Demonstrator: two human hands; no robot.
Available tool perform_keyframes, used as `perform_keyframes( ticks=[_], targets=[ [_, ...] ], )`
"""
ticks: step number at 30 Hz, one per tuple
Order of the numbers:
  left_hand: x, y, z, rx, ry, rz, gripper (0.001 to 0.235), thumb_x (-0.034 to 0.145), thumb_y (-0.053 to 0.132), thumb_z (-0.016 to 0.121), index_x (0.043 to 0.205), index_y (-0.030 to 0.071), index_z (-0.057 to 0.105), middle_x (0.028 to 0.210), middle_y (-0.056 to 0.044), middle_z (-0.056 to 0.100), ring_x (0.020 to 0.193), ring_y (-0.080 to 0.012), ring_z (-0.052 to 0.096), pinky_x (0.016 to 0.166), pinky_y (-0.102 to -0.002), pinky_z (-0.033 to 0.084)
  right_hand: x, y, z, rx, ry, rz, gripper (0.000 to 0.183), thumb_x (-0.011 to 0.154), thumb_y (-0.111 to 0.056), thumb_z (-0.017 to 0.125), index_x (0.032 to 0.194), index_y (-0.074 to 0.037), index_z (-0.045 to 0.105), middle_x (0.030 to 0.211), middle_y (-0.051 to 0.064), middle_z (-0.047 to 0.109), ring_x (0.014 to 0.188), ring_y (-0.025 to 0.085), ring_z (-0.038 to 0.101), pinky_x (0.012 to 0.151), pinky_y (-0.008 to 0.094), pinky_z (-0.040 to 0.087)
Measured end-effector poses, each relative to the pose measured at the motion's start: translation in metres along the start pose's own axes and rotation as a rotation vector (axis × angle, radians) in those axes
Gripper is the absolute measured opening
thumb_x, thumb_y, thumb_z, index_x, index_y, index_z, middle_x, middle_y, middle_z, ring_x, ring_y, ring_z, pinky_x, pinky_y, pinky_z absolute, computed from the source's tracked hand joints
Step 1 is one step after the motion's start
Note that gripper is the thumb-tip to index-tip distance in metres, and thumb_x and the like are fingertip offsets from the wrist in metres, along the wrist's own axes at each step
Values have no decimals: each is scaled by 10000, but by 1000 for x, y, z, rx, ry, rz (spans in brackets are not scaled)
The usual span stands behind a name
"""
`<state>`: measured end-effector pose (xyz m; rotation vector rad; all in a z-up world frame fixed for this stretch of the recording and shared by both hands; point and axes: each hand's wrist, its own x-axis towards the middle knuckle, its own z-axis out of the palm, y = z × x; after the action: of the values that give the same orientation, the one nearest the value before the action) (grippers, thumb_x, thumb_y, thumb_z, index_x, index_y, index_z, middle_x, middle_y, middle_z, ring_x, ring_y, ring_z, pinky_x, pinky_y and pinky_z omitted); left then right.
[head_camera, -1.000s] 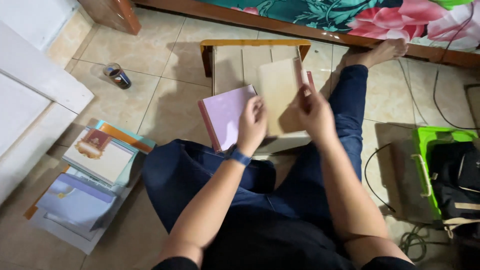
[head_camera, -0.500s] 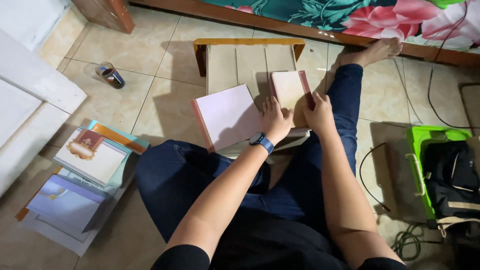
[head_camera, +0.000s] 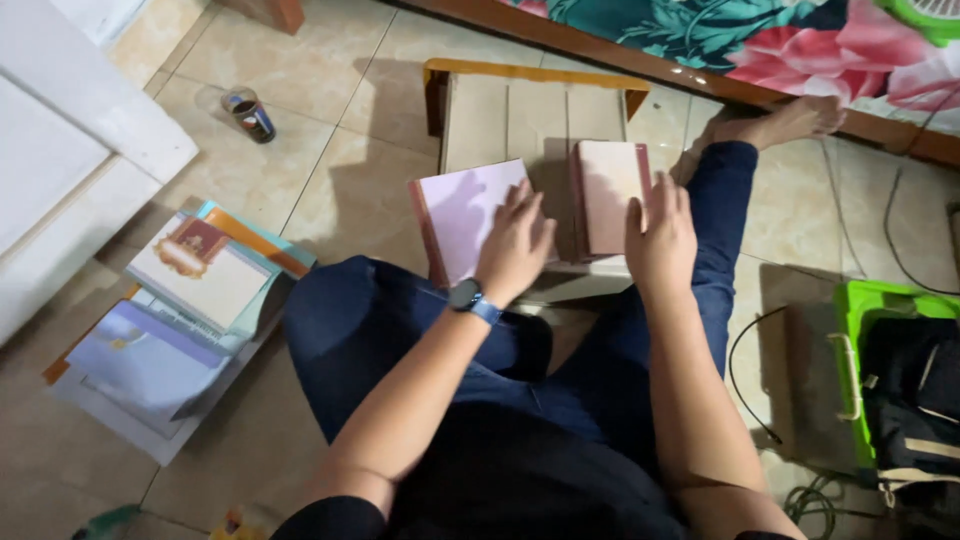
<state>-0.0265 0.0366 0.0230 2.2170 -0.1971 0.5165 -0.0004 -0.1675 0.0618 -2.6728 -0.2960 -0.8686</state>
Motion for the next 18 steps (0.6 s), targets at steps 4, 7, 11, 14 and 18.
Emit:
perform_keyframes(
  ticks=[4,7,11,14,18],
  targets=[
    [-16,-57,-41,363,-141,120,582,948,393,644,1406,39,588,1580,-227,419,1477,-417,372,1148,-610,353,-40,-28,64,38,-189,27,369,1001,-412,633,820,-90,650,627,140,634,668,381,683,567,468,514],
    [-22,-78,-47,547,-454,-23,898,763,560,702,1534,191,430,1643,-187,316,1546,-422,184,1209,-712,85,-53,-54,96,-90,-382,-88,508,861,-316,654,1305,-69,634,1076,162,658,928,370,710,700,483,612],
    [-31,-87,-41,485,-330,65,902,788,625,682,1524,157,456,1625,-185,345,1526,-392,248,1204,-702,87,-55,-74,101,-317,-535,-35,463,936,-427,603,1185,-38,636,1149,112,519,1115,321,570,841,414,575],
    [-30,-82,-45,475,-329,61,948,757,626,707,1533,154,437,1640,-181,309,1536,-387,216,1212,-688,71,-50,-76,103,-335,-510,-42,488,934,-467,613,1130,-22,654,1124,106,502,1085,321,562,816,393,573],
    [-26,-77,-51,484,-422,13,939,780,599,689,1556,163,389,1659,-178,265,1553,-381,170,1221,-674,45,-50,-67,113,-325,-547,-10,574,960,-511,582,1197,9,638,1141,102,492,1087,317,569,806,395,573]
  ],
)
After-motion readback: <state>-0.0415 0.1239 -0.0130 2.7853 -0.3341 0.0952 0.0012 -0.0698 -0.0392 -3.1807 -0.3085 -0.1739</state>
